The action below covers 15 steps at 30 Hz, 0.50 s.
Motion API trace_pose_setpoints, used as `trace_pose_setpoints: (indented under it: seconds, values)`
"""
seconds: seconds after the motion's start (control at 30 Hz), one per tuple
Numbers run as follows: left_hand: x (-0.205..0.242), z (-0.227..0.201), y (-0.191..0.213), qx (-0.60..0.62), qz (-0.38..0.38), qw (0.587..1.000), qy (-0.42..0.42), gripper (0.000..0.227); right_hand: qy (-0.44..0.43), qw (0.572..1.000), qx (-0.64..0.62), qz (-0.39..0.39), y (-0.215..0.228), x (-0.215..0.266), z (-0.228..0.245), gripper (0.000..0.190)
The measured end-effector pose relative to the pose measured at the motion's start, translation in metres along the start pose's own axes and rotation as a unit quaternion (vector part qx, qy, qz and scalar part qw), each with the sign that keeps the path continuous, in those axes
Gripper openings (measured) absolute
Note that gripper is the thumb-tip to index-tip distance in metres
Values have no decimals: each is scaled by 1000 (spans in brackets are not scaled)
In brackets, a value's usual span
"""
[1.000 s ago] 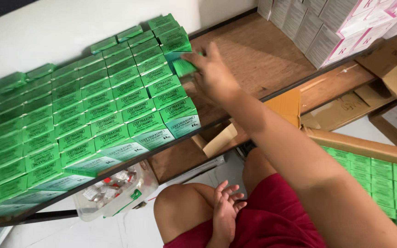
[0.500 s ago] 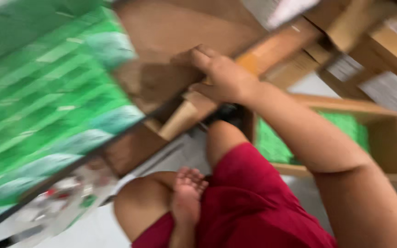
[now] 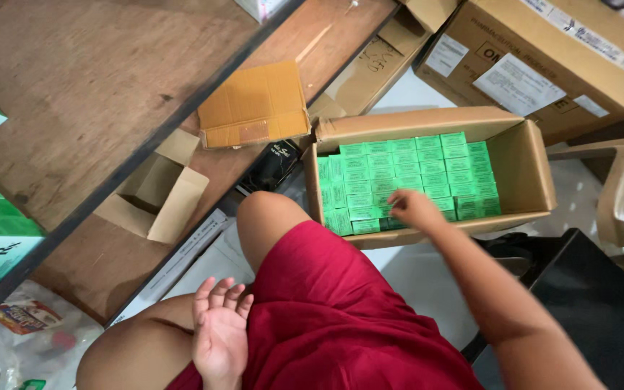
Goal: The person sits on the floor and repeatedly picks up small green boxes from a cardboard box, briefly turns them over, and places them on a nearby shelf. The person handles the boxes one at a time throughout the clip.
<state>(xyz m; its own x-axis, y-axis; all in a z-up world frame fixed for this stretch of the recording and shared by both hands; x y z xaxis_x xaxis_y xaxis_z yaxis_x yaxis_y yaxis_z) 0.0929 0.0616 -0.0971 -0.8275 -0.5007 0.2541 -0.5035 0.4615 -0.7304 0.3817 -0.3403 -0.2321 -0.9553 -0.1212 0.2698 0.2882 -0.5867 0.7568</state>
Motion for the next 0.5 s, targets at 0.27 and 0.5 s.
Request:
trace_pose_setpoints:
  seconds: [0.27,0.5]
  values:
    - [10,4,0,-66,-59,995,-37,58,-130,972,190,37,-80,13,13,105]
    - [14,3,1,-75,-58,994,-60,57,-188,971,147,5,-68,26,39,110]
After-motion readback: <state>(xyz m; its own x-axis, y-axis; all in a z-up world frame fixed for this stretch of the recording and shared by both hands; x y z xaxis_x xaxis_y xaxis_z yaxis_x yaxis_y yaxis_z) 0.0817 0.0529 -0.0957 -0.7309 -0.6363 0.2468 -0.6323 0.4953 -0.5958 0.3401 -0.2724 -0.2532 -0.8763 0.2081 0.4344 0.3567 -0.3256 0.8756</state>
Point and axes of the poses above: each hand's wrist, its own x-axis away from the middle knuckle, its own y-axis out of the back of the hand, z = x × y, the point moved 5 cm from there along -x, towards the middle knuckle, and after that the axes turned 13 degrees about -z, right-handed, at the moved point
